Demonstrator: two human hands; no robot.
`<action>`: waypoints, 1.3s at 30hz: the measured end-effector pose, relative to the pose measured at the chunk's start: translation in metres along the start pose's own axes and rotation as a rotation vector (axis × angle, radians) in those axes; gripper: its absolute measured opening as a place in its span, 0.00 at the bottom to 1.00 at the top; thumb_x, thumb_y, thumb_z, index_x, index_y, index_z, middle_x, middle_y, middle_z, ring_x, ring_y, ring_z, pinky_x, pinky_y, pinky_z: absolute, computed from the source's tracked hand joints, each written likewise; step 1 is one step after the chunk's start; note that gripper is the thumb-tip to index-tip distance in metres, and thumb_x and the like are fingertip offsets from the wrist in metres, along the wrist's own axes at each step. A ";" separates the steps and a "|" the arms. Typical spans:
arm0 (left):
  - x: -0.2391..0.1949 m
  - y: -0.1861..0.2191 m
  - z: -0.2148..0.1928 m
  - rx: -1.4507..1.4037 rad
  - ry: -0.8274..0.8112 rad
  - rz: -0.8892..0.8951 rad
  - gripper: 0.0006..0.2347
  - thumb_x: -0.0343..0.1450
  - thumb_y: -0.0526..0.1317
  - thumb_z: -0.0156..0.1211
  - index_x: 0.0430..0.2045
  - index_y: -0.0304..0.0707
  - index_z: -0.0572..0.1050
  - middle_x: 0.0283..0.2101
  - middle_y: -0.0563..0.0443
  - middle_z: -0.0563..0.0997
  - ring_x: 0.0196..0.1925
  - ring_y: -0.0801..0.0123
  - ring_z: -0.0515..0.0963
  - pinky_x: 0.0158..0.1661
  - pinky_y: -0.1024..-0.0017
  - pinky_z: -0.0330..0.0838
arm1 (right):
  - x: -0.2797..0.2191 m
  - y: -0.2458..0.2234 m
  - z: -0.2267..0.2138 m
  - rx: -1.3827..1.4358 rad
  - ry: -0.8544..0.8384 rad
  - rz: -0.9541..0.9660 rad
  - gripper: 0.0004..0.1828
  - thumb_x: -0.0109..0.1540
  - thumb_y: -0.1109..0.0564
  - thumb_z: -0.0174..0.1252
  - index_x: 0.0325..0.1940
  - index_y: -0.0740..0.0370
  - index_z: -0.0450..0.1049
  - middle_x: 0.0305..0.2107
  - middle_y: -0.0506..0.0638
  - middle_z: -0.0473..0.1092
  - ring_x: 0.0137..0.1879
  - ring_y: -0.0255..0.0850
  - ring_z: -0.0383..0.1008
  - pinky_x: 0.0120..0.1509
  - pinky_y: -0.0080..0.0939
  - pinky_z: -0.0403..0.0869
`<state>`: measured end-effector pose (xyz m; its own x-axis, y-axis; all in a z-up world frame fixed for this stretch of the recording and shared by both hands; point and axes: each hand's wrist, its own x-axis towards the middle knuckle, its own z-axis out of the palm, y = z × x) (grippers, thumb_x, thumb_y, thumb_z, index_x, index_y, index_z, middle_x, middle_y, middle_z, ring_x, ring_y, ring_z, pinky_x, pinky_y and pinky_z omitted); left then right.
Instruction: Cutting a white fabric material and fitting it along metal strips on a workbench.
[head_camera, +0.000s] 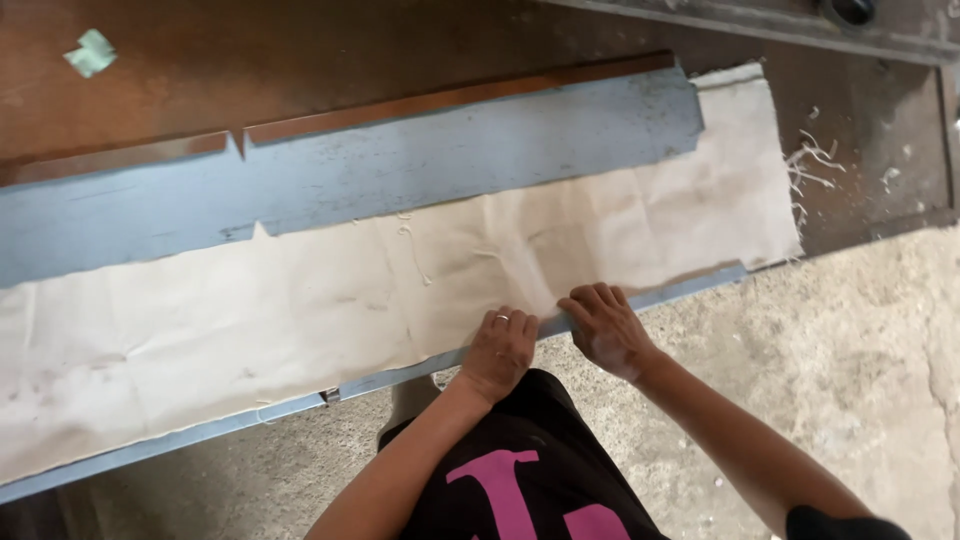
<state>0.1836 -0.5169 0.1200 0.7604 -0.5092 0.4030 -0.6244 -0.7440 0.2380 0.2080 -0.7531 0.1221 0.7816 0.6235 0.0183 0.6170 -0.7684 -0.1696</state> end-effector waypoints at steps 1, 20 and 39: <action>0.001 0.000 0.002 0.011 0.003 -0.018 0.04 0.65 0.31 0.55 0.31 0.36 0.74 0.27 0.48 0.68 0.27 0.53 0.75 0.35 0.60 0.70 | 0.003 0.000 0.003 0.003 -0.002 -0.021 0.17 0.57 0.54 0.53 0.50 0.50 0.70 0.39 0.47 0.65 0.47 0.47 0.69 0.51 0.45 0.68; -0.315 -0.143 -0.132 0.451 0.094 -0.736 0.07 0.69 0.48 0.67 0.27 0.50 0.77 0.32 0.54 0.76 0.40 0.59 0.79 0.37 0.63 0.71 | 0.126 -0.183 0.012 0.328 -0.078 -0.079 0.13 0.59 0.45 0.67 0.44 0.49 0.77 0.38 0.49 0.72 0.49 0.50 0.75 0.54 0.48 0.72; -0.578 -0.394 -0.359 -0.740 0.734 -2.049 0.02 0.76 0.39 0.67 0.37 0.46 0.80 0.29 0.63 0.80 0.23 0.87 0.76 0.23 0.87 0.74 | 0.181 -0.220 0.001 0.388 -0.632 0.626 0.13 0.55 0.56 0.74 0.40 0.57 0.80 0.39 0.53 0.79 0.44 0.44 0.80 0.51 0.42 0.80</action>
<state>-0.0741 0.2260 0.1107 0.1905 0.7697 -0.6093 0.5578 0.4259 0.7124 0.2133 -0.4714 0.1614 0.6945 0.1673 -0.6997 -0.0555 -0.9572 -0.2839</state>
